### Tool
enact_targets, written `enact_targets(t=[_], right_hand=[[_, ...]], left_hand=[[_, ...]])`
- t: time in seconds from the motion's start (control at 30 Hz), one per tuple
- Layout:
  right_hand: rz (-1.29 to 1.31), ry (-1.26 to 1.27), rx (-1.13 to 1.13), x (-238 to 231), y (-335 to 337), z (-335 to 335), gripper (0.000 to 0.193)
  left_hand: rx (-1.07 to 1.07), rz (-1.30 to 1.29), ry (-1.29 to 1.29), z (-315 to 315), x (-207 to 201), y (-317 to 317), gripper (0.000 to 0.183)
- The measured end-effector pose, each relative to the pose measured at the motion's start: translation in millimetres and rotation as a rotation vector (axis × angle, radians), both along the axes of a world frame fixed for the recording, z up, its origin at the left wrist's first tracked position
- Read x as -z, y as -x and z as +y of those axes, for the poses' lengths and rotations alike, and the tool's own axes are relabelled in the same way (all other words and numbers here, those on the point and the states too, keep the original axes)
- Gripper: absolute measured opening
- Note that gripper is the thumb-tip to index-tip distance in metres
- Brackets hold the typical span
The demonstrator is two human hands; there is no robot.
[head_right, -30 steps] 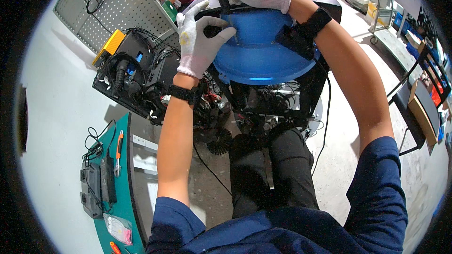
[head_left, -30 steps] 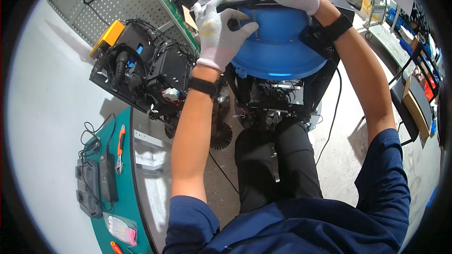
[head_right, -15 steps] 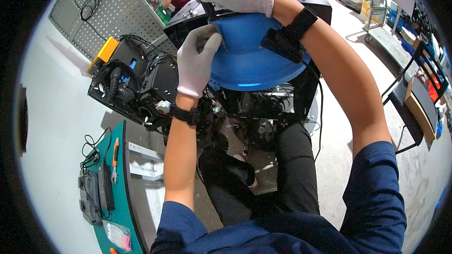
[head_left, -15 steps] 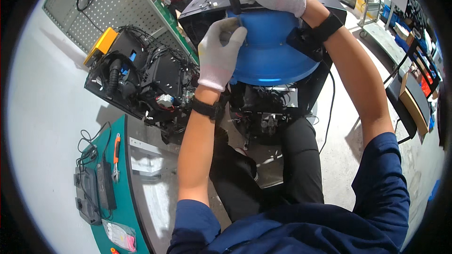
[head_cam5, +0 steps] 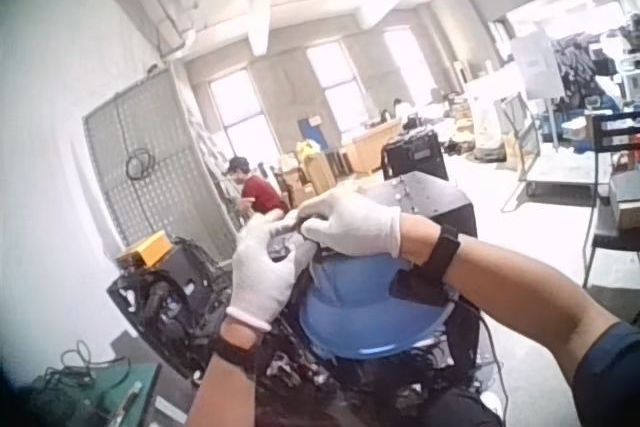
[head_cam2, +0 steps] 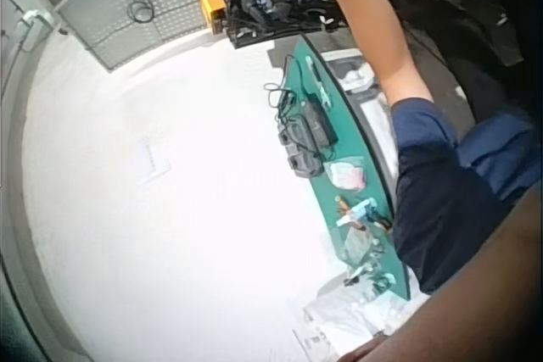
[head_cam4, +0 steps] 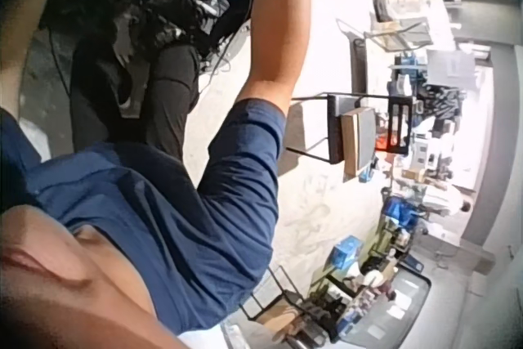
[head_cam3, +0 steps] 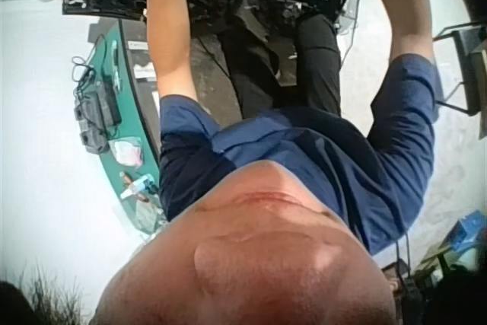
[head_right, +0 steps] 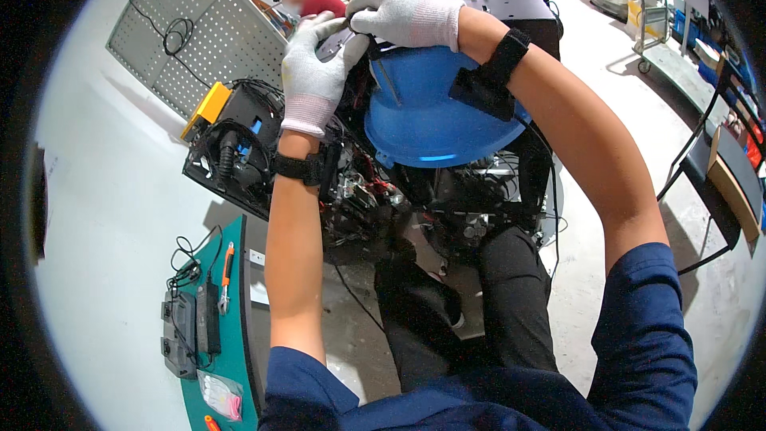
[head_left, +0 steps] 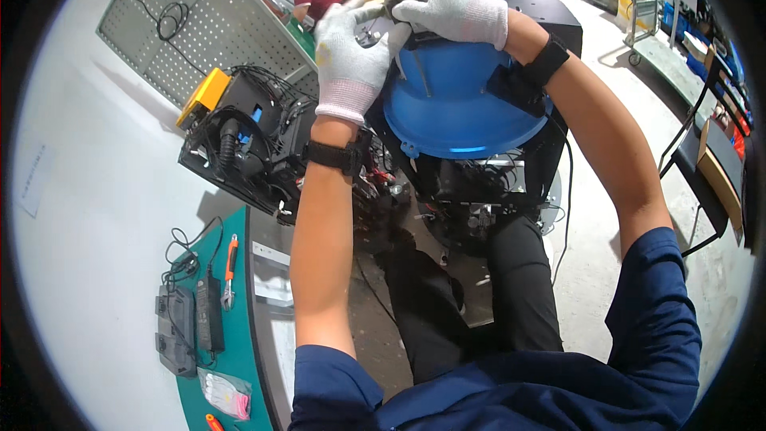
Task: Repairing or assembling components inside a robotic base, checking wiring and securing the blue dome housing.
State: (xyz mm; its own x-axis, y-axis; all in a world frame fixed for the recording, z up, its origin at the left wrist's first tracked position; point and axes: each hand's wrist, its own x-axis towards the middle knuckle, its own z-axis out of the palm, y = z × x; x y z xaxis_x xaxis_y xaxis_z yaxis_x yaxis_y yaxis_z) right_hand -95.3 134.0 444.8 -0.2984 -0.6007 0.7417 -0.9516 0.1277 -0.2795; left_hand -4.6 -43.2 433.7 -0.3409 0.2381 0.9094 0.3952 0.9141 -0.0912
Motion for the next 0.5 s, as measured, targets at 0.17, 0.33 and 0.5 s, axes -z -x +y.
enact_targets(t=[0.17, 0.33, 0.5], right_hand=[[0.099, -0.030, 0.119, -2.6, -2.6, 4.8, 0.034], [0.295, -0.317, 0.205, -30.5, -19.7, 8.4, 0.029], [0.543, -0.645, 0.239, -50.2, -20.9, -4.6, 0.022]], left_hand=[[0.107, -0.651, -0.479, 12.9, -9.6, -6.0, 0.053], [0.290, -0.659, -0.398, -7.6, 3.9, 8.9, 0.045], [0.398, -0.648, -0.324, -14.2, 7.3, 14.2, 0.037]])
